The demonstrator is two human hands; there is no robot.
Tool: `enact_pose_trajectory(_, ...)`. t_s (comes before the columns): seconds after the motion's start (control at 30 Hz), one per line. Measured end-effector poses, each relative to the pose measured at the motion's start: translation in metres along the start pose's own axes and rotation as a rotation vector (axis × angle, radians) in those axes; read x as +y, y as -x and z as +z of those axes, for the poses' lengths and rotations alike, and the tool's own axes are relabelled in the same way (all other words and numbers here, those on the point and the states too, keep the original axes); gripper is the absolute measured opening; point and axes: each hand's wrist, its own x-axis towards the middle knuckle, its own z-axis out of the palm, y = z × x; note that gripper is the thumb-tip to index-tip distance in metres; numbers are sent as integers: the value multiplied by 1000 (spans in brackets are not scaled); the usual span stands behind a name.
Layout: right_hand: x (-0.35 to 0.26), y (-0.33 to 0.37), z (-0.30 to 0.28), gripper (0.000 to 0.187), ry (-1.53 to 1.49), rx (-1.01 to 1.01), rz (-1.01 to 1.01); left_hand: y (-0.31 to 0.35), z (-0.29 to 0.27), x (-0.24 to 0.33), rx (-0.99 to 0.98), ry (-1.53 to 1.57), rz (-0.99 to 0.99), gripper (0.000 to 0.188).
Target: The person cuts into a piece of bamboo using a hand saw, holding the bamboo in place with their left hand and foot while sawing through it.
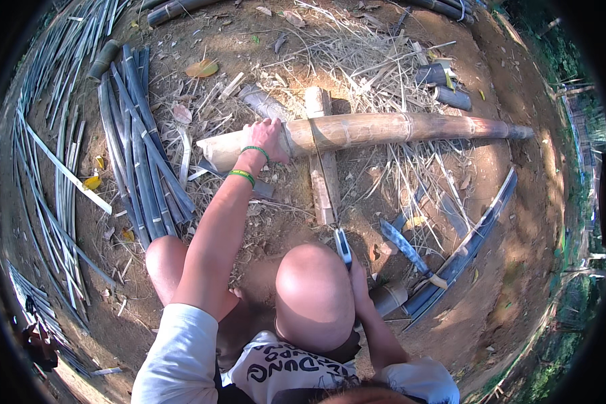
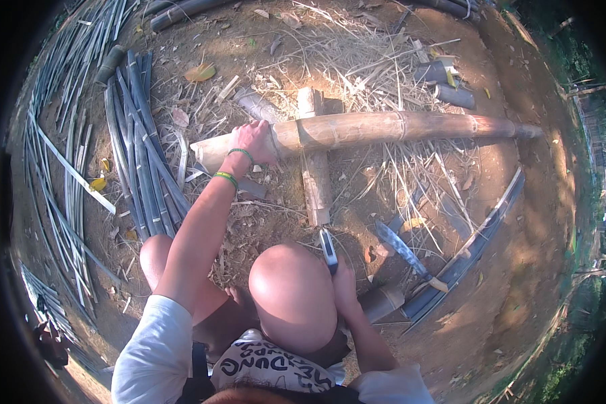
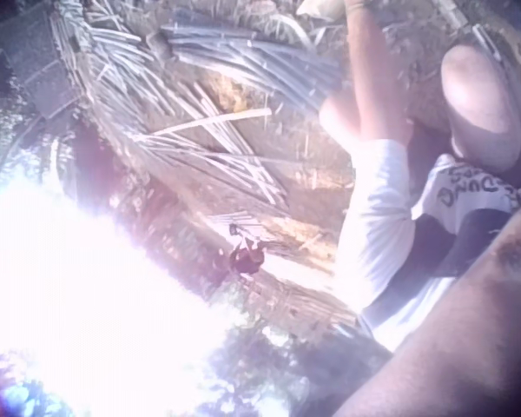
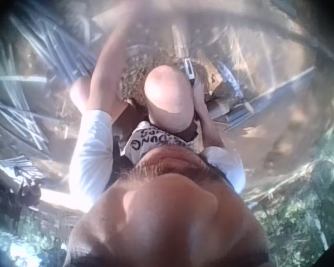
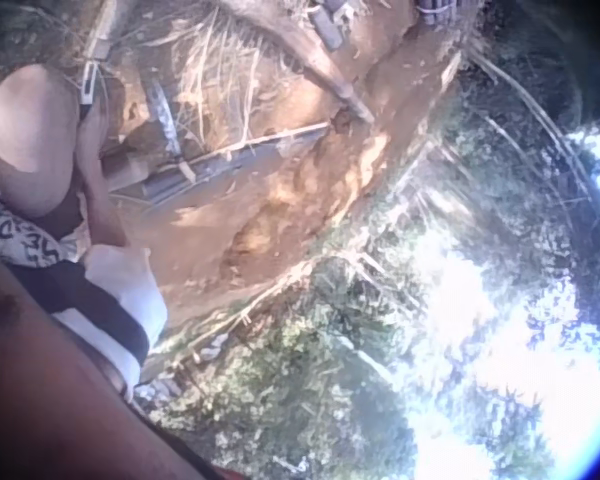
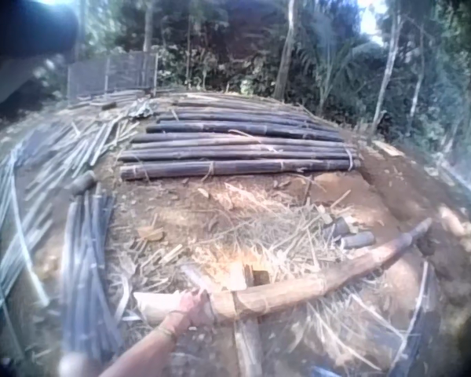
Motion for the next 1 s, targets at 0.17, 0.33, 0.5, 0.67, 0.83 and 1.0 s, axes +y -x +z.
enact_pose_trajectory(0.17,-77,-166,28,52,97,11,-33,-12,4,16,-23,39,30,103)
enact_pose_trajectory(0.33,-14,-38,14,53,49,-2,8,5,5,-1,45,-20,11,94)
enact_pose_trajectory(0.5,-31,-5,-10,44,75,-29,45,14,4,8,94,-40,-32,99)
enact_pose_trajectory(0.67,-79,-144,18,54,124,86,-41,8,4,22,93,-6,25,93)
enact_pose_trajectory(0.83,-48,-10,3,45,102,-7,26,28,13,-9,156,-53,-17,91)
enact_pose_trajectory(1.0,-40,-43,11,49,105,21,32,22,23,9,183,-66,5,95)
